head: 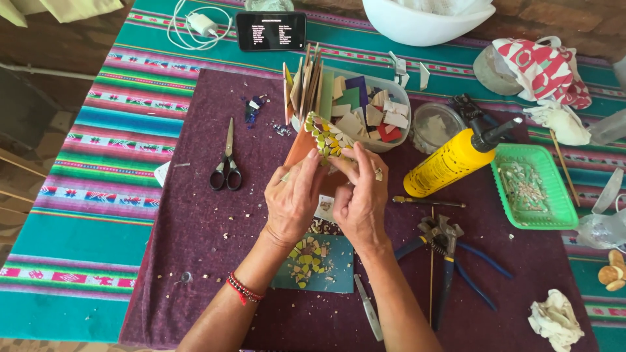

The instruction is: Applying glue to a small pot and attaching individual mosaic tiles to create a decorative pattern.

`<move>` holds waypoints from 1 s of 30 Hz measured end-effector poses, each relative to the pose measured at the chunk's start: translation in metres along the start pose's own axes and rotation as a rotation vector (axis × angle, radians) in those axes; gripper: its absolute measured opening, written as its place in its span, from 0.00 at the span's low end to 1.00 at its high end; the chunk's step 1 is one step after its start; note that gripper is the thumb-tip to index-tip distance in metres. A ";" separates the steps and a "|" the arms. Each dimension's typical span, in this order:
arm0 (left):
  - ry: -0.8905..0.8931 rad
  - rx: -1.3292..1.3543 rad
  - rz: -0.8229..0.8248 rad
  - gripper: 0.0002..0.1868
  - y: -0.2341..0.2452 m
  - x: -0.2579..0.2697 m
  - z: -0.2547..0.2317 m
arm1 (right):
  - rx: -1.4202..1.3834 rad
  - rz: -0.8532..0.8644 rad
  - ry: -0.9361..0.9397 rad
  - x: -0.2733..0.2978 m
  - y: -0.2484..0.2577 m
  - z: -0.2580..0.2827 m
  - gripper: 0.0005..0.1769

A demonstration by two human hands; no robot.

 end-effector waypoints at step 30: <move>0.150 0.061 0.040 0.26 0.002 0.006 -0.001 | 0.243 -0.066 0.176 -0.005 0.002 -0.005 0.45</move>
Point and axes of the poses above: each hand's wrist, its own x-axis away from the middle knuckle, its own y-axis out of the back of the hand, z = x × y, the point moved 1 cm from there along -x, towards the middle knuckle, and after that the axes turned 13 degrees about -z, right-handed, at the moved point
